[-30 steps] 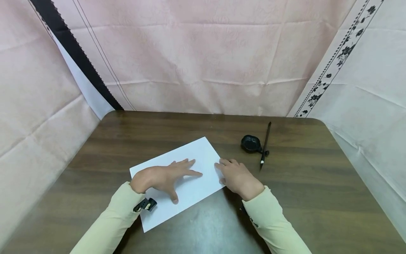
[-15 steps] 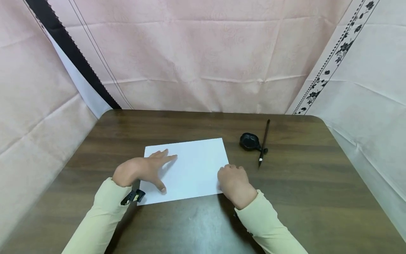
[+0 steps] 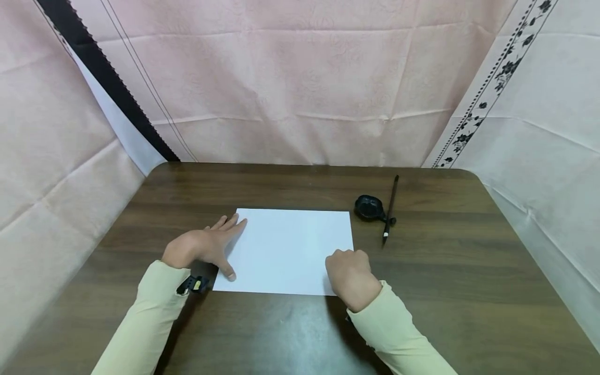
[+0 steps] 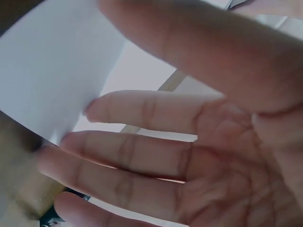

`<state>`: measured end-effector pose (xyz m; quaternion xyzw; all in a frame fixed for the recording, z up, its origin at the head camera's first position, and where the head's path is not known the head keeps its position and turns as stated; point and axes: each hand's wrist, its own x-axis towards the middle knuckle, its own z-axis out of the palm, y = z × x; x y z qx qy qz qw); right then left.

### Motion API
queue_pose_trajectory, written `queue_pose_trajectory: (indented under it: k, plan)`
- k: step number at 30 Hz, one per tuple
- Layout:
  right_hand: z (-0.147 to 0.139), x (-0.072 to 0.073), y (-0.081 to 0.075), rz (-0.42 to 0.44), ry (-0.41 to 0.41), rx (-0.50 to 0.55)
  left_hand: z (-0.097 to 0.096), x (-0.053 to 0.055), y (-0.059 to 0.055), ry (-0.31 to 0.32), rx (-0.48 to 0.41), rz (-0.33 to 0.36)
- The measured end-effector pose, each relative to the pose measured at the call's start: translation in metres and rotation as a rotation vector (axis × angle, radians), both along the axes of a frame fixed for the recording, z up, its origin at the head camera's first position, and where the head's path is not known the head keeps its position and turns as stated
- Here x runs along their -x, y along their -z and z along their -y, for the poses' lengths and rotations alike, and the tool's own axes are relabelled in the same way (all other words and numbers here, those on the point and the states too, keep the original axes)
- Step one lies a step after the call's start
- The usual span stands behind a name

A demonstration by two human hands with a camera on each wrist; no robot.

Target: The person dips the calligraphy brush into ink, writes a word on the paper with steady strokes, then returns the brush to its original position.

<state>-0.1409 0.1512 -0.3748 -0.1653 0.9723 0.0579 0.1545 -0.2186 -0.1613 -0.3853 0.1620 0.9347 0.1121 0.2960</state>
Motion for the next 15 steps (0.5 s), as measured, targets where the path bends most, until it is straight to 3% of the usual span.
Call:
queue_pose_trajectory:
  k: [9, 15]
  plan:
    - [-0.009, 0.004, -0.006, 0.075, 0.030, 0.021, -0.009, 0.004, 0.009, 0.028, 0.003, 0.013]
    - [-0.037, 0.011, -0.029, 0.149, 0.091, 0.190, -0.009, -0.002, 0.014, 0.051, -0.005, -0.006]
